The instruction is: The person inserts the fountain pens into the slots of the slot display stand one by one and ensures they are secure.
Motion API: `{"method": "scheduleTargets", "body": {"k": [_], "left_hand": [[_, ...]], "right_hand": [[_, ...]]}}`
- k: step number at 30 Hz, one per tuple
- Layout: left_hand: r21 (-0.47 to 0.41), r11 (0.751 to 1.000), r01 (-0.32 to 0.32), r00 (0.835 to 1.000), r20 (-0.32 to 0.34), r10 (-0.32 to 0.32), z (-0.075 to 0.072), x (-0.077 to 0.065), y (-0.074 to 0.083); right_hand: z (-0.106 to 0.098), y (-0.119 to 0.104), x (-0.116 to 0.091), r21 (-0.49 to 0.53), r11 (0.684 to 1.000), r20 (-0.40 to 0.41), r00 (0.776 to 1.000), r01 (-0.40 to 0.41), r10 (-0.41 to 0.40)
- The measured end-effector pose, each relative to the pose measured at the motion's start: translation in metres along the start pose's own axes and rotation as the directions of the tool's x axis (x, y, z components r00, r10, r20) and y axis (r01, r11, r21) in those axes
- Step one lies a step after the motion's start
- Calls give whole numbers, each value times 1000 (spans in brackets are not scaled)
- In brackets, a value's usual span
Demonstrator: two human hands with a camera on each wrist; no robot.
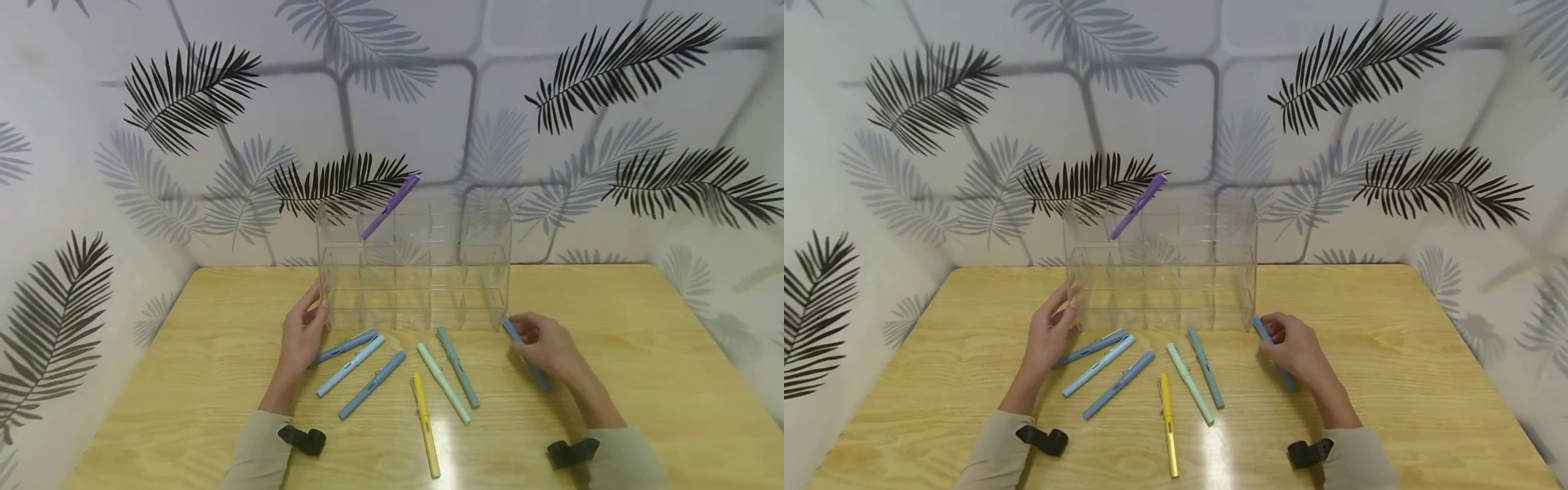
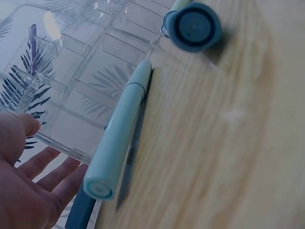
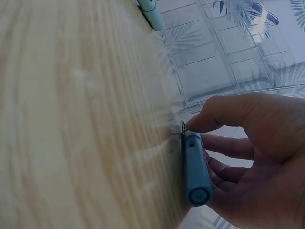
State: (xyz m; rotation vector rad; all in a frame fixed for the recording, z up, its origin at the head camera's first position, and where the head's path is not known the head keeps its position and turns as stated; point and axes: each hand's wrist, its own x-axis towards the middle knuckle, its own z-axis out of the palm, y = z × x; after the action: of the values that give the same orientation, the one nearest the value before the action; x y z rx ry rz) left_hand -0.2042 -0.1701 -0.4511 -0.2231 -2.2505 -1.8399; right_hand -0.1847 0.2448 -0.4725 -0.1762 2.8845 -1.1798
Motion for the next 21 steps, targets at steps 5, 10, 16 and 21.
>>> {"method": "scheduleTargets", "body": {"k": [5, 10, 16, 21], "left_hand": [[-8, 1000, 3, 1000, -5, -3, 0, 5, -21], [-9, 1000, -7, 1000, -11, 7, 0, 9, -37], [5, 1000, -6, 1000, -8, 6, 1, 7, -32], [10, 1000, -15, 1000, -11, 15, 1, 9, -38]], "right_hand": [[0, -1, -1, -26, 1000, -18, 1000, -7, 7], [2, 0, -2, -24, 1000, -44, 999, -1, 0], [1, 2, -3, -19, 1000, -55, 998, 12, -13], [-1, 7, -2, -11, 1000, -77, 997, -22, 21]]}}
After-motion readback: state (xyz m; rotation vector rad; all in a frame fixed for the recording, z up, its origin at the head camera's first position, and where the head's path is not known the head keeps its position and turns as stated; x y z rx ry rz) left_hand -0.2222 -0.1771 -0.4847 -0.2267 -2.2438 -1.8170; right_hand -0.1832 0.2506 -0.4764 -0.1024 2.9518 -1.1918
